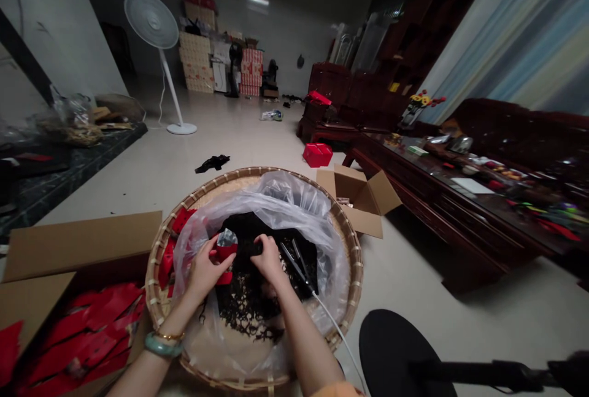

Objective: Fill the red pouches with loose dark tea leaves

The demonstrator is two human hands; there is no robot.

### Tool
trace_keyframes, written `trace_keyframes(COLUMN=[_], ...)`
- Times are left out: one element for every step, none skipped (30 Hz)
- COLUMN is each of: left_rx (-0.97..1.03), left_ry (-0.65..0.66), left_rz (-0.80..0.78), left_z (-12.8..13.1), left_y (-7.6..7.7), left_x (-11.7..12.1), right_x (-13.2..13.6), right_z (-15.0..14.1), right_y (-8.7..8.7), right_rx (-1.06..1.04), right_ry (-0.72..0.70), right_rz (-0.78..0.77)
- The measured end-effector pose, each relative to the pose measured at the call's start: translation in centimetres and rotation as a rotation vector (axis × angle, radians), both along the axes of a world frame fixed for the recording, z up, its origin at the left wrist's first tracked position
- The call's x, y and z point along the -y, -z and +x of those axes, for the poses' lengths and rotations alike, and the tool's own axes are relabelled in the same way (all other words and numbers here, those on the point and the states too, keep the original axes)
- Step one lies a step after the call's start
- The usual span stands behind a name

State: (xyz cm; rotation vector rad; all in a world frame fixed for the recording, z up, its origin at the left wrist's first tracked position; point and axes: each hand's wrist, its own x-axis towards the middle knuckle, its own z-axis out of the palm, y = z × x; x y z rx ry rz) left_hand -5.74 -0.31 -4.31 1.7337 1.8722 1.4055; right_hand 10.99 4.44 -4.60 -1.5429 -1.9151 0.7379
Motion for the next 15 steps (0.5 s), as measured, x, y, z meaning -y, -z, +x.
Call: trace_keyframes(left_rx=[0.001, 0.004, 0.007, 0.010, 0.011, 0.010, 0.006, 0.001, -0.004, -0.008, -0.009, -0.010, -0.009, -0.008, -0.007], left_ry=[-0.001, 0.000, 0.002, 0.006, 0.012, 0.017, 0.022, 0.025, 0.025, 0.022, 0.017, 0.013, 0.015, 0.020, 0.026], left_rz=[-0.008, -0.017, -0.024, -0.028, -0.030, -0.028, -0.024, -0.019, -0.014, -0.010, -0.008, -0.008, -0.010, -0.014, -0.020], left_z=[0.0, 0.0, 0.1, 0.1, 0.1, 0.1, 0.1, 0.1, 0.1, 0.2, 0.2, 0.3, 0.3, 0.4, 0.4], left_y=[0.0, 0.0, 0.1, 0.2, 0.2, 0.3, 0.4, 0.5, 0.6, 0.6, 0.6, 0.5, 0.4, 0.3, 0.2], left_x=[0.0, -0.1, -0.1, -0.1, -0.2, -0.2, -0.3, -0.4, -0.4, -0.5, -0.5, -0.6, -0.6, -0.5, -0.5], right_x=[-0.3, -0.5, -0.6, -0.5, -0.2, 0.3, 0.9, 1.6, 2.4, 3.3, 4.0, 4.7, 5.2, 5.5, 5.6], right_z=[0.8, 1.5, 2.3, 3.1, 3.7, 4.2, 4.5, 4.6, 4.5, 4.1, 3.5, 2.9, 2.2, 1.5, 0.9], right_y=[-0.1, -0.1, -0.2, -0.3, -0.3, -0.3, -0.3, -0.3, -0.2, -0.2, -0.1, 0.0, 0.1, 0.2, 0.3], right_rx=[-0.119, -0.223, -0.304, -0.353, -0.365, -0.335, -0.267, -0.168, -0.049, 0.081, 0.205, 0.313, 0.399, 0.459, 0.499], right_ry=[-0.027, -0.062, -0.096, -0.121, -0.133, -0.137, -0.134, -0.125, -0.115, -0.103, -0.086, -0.069, -0.058, -0.056, -0.061], right_rz=[-0.016, -0.033, -0.050, -0.065, -0.073, -0.073, -0.069, -0.062, -0.058, -0.060, -0.071, -0.085, -0.093, -0.084, -0.066])
